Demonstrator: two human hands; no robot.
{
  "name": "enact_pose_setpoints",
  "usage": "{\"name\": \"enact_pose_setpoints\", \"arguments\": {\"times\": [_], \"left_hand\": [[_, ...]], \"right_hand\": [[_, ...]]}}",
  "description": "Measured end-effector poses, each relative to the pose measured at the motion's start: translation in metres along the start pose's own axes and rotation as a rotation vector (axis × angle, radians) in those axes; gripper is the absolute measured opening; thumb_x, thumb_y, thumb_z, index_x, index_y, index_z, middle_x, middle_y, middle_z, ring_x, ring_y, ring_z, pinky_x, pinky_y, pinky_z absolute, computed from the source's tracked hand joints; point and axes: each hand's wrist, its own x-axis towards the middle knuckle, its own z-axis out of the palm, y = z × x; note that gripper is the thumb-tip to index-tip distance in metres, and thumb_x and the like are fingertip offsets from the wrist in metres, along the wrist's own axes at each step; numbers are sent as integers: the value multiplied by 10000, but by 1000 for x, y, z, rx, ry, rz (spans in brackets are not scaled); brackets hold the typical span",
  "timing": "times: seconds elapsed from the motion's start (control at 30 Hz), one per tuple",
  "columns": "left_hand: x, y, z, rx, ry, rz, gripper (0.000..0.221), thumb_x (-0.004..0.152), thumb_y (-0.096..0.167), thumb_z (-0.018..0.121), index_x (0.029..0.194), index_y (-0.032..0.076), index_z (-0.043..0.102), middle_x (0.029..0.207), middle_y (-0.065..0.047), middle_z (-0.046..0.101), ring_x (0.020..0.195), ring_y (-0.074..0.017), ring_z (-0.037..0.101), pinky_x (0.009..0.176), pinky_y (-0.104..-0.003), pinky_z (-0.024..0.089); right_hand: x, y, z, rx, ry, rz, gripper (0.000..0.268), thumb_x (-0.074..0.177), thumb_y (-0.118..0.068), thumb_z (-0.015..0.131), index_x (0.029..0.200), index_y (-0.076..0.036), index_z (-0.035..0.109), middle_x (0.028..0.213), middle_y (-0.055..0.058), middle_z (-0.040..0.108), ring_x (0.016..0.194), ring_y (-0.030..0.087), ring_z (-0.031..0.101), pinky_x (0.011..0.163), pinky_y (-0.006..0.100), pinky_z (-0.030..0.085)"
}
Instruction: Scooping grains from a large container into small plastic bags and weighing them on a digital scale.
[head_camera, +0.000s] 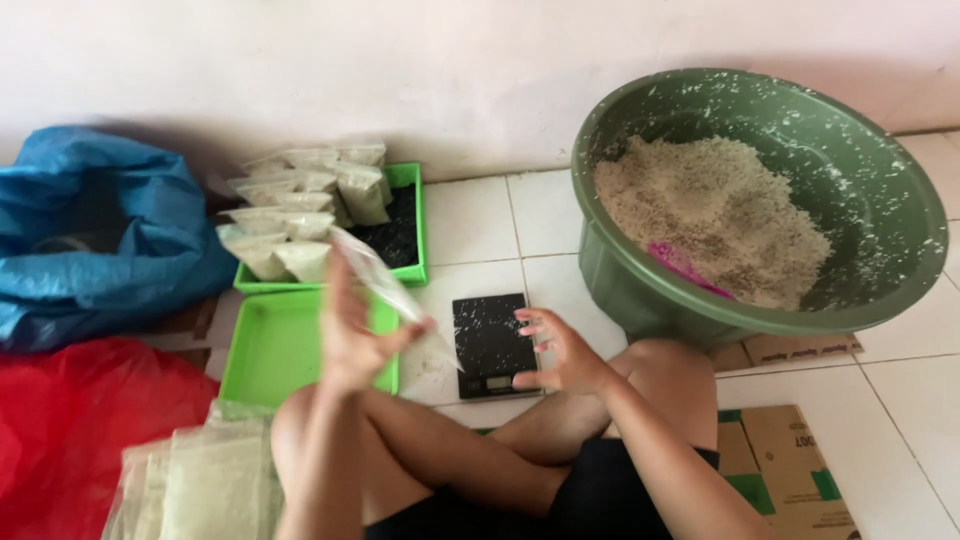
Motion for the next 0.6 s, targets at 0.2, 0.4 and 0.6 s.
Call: {"name": "enact_pose_setpoints", "arguments": {"times": [0.2, 0.4, 0.6], "left_hand": [[-44, -42, 70, -642, 40, -608, 1105, 566, 7, 827, 1492, -48, 227, 1421, -213, 410, 1344, -355, 404, 1182, -491, 274], [-39, -35, 77, -639, -123, -529, 1124, 502, 65, 944, 1425, -66, 317, 1101, -293, 625, 992, -424, 690, 1025, -592, 449], [-29, 7, 67, -153, -358, -449, 1111, 440, 209, 832, 1416, -35, 361, 1386, -221, 486, 1268, -379, 521, 1078, -483, 422]], "right_hand": [[8, -5, 6, -66, -304, -66, 1397, 433, -441, 912, 1521, -32, 136, 1601, 213, 161, 1440, 387, 287, 1123, 588, 316], [17, -3, 15, -51, -398, 8, 1353, 485, -337, 981, 1547, -48, 193, 1498, 242, 379, 1366, 497, 331, 1023, 672, 354], [27, 1, 22, -178, -288, -28, 1446, 309, -102, 864, 1550, -140, 121, 1419, 160, 490, 1258, 351, 488, 1066, 478, 403]]}}
